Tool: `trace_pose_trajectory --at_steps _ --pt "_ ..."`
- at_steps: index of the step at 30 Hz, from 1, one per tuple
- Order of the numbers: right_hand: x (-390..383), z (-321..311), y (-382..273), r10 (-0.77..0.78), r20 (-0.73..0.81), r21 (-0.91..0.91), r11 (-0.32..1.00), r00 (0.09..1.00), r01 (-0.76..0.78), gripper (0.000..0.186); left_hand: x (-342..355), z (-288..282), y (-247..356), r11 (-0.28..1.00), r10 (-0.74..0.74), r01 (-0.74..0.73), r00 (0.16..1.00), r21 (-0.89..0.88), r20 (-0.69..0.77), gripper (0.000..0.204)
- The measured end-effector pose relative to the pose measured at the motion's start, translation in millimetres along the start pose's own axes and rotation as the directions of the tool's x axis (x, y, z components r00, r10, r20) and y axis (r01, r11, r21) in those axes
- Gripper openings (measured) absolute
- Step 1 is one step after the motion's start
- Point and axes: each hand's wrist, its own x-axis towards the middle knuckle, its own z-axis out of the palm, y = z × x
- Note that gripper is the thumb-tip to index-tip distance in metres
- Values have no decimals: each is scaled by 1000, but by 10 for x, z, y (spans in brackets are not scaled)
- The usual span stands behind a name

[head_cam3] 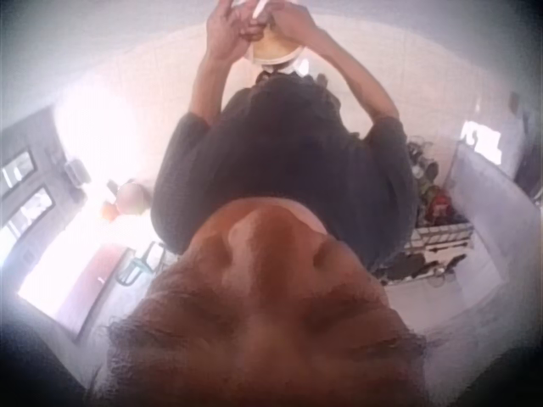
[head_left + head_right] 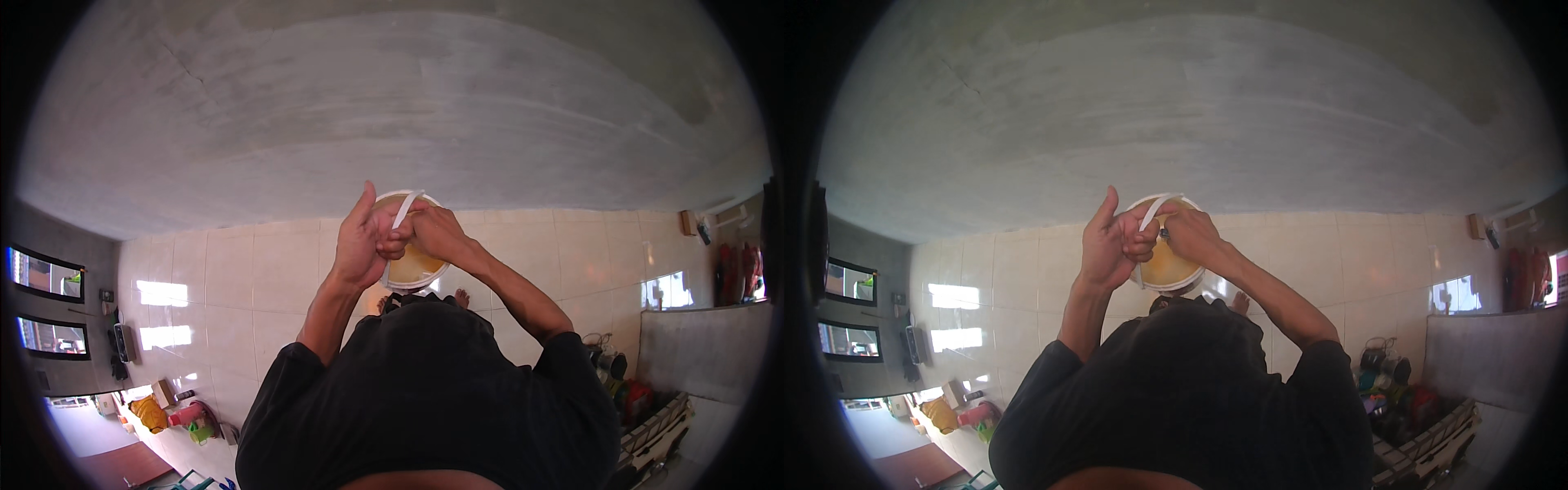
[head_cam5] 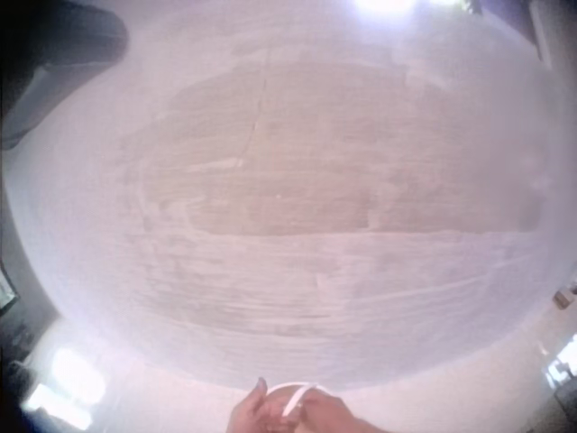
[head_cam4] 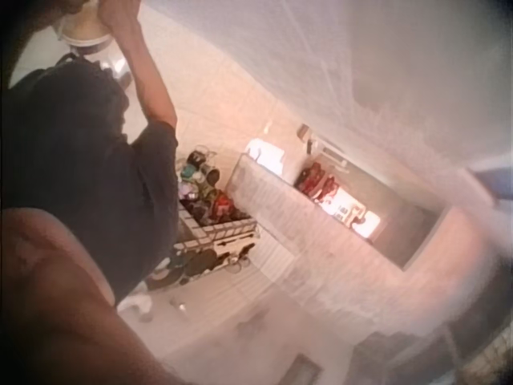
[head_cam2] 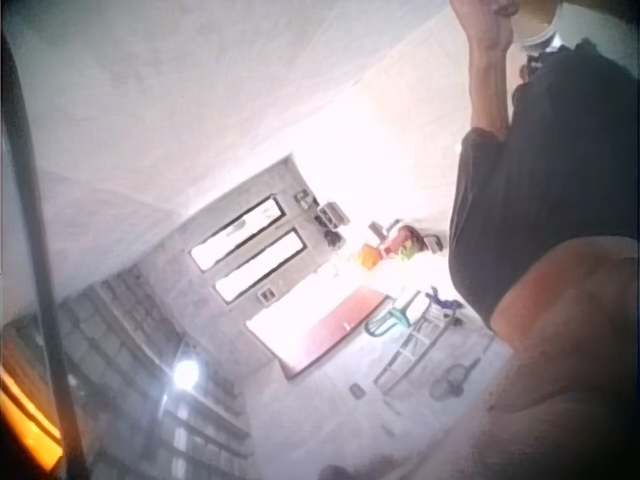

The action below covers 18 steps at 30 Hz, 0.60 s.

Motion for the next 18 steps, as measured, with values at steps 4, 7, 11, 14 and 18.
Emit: trace_pose_trajectory --at_steps 4,7,11,14,18 --pt "-143 -153 -43 -21 -32 -27 999 999 20 10 5 8 -26 1000 14 -14 1000 -1 -20 92" --pt "-224 -282 -73 -13 -93 -43 999 996 9 10 5 0 -32 1000 9 -9 1000 -17 -15 92" --pt "-323 -234 4 -34 -208 -103 995 978 13 10 19 -38 -65 999 2 -3 1000 -36 -19 91" --pt "-444 -203 -116 -9 -335 -106 994 942 -28 11 7 -21 -71 1000 13 -13 999 -5 -38 89" --pt "-538 -349 -255 105 -511 105 993 853 -60 16 16 10 -88 998 45 -43 997 35 -59 88"
